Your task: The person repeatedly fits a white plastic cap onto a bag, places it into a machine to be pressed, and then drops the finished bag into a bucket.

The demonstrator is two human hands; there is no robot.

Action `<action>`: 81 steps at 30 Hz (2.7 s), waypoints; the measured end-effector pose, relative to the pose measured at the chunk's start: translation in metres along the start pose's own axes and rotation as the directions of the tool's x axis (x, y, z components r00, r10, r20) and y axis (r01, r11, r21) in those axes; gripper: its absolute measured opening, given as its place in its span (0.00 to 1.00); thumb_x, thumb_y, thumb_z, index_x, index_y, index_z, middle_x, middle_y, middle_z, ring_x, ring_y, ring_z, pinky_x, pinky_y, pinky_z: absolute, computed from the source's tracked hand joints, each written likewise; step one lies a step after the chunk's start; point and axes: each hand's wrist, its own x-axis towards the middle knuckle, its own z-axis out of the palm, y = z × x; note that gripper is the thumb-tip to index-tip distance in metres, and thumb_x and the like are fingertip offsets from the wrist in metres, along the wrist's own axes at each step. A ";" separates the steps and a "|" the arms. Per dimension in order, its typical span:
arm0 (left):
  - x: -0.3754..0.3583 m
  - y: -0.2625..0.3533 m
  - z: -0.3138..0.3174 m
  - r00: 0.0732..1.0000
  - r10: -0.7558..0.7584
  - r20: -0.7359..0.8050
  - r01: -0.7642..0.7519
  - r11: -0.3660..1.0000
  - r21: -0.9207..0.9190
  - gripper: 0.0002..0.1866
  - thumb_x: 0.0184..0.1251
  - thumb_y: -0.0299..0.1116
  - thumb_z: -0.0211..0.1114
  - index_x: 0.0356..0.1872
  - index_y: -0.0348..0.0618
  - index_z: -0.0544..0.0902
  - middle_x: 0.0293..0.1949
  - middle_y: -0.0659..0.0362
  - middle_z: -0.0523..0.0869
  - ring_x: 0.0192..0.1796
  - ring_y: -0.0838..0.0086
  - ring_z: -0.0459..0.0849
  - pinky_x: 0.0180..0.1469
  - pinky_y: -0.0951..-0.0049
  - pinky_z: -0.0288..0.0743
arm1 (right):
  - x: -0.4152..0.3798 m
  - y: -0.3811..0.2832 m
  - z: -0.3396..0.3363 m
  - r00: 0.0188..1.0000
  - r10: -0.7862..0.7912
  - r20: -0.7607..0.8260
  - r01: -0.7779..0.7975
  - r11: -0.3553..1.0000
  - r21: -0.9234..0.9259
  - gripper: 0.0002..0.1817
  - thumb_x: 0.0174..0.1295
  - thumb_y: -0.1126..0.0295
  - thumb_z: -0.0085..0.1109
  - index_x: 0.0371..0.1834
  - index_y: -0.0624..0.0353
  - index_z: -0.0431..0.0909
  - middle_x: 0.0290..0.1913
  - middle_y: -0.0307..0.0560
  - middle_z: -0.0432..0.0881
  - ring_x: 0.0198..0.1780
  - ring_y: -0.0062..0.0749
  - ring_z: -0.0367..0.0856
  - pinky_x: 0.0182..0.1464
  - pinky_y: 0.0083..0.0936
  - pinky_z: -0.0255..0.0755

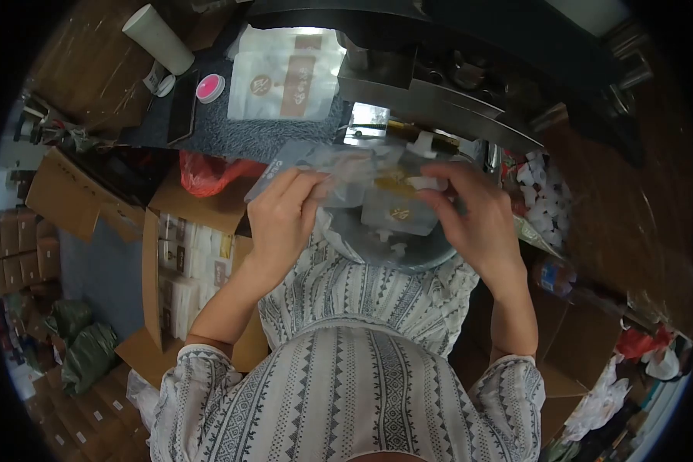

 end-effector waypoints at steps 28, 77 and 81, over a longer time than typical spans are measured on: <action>0.019 -0.083 0.048 0.987 0.143 0.080 -0.162 0.921 0.355 0.25 0.62 0.36 0.66 0.59 0.41 0.72 0.50 0.48 0.77 0.53 0.52 0.75 0.56 0.55 0.66 | -0.016 0.122 -0.042 0.901 0.405 -0.159 -0.417 0.701 -0.578 0.14 0.53 0.77 0.58 0.44 0.60 0.78 0.46 0.58 0.80 0.48 0.61 0.78 0.49 0.47 0.73; -0.005 -0.042 0.007 0.992 -0.123 0.030 0.118 0.985 0.122 0.09 0.57 0.24 0.64 0.40 0.42 0.82 0.36 0.54 0.83 0.37 0.57 0.83 0.38 0.63 0.75 | 0.002 0.012 -0.002 0.992 0.126 0.017 -0.127 0.982 0.141 0.13 0.56 0.74 0.65 0.45 0.61 0.81 0.40 0.49 0.84 0.38 0.37 0.83 0.41 0.27 0.75; -0.006 -0.010 -0.004 0.999 0.037 0.014 -0.037 0.998 0.054 0.06 0.57 0.22 0.64 0.36 0.41 0.83 0.33 0.54 0.82 0.34 0.58 0.83 0.34 0.64 0.75 | 0.016 0.000 0.017 0.965 -0.264 0.011 0.263 0.956 -0.128 0.16 0.53 0.72 0.67 0.46 0.59 0.79 0.36 0.51 0.83 0.39 0.47 0.81 0.46 0.36 0.74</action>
